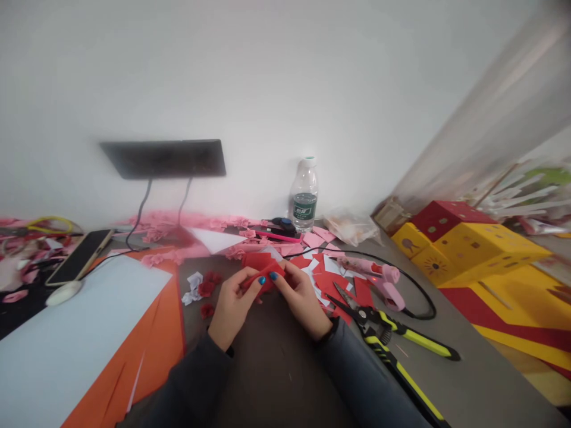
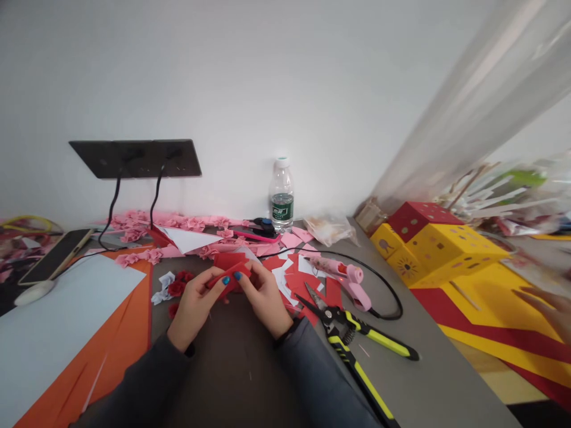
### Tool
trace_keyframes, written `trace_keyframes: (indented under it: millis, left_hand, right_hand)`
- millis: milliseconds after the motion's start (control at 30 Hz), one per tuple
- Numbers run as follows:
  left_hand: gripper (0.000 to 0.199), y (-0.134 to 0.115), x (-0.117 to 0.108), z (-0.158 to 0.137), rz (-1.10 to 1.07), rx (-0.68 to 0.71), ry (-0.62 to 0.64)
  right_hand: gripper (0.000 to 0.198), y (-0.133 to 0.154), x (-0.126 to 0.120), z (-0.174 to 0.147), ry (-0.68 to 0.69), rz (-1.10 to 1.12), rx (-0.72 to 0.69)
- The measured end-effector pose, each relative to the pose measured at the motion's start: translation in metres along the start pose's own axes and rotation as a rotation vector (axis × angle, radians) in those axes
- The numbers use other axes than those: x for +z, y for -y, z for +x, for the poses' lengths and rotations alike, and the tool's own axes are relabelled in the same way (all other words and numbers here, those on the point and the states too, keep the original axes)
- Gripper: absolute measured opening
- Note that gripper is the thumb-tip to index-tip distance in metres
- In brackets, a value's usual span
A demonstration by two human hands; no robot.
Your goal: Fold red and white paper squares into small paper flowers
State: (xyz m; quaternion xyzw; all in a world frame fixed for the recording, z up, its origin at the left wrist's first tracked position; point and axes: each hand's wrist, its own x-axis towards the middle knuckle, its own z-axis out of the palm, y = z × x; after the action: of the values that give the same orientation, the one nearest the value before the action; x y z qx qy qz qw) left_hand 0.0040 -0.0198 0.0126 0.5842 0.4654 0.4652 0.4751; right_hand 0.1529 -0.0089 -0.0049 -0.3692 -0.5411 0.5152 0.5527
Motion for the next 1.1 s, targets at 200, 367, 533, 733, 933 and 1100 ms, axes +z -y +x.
trace_keyframes:
  millis: [200, 367, 533, 733, 933, 1100]
  left_hand:
    - [0.030, 0.0024, 0.0011, -0.0001, 0.060, -0.003, 0.031]
    - [0.031, 0.0042, -0.0007, -0.0003, 0.122, -0.053, 0.113]
    - [0.027, 0.0041, 0.0004, -0.0007, 0.063, -0.089, 0.163]
    - [0.035, 0.0000, 0.0002, -0.0024, 0.053, -0.093, 0.086]
    - [0.041, -0.0025, -0.0008, -0.0053, 0.201, -0.066, 0.053]
    - [0.041, -0.0051, -0.0009, -0.0068, 0.252, -0.048, 0.082]
  right_hand:
    - [0.030, 0.0011, -0.0009, 0.0022, -0.063, -0.035, 0.021]
    - [0.029, -0.0033, 0.0009, 0.0014, -0.135, -0.056, 0.024]
    - [0.020, -0.0052, 0.0025, 0.0001, -0.200, -0.073, 0.001]
    - [0.019, -0.0007, 0.0037, -0.0016, -0.122, -0.031, 0.013]
    - [0.018, -0.0006, 0.0043, -0.0029, -0.095, 0.045, 0.035]
    - [0.018, 0.0000, 0.0038, -0.0047, -0.090, 0.062, 0.052]
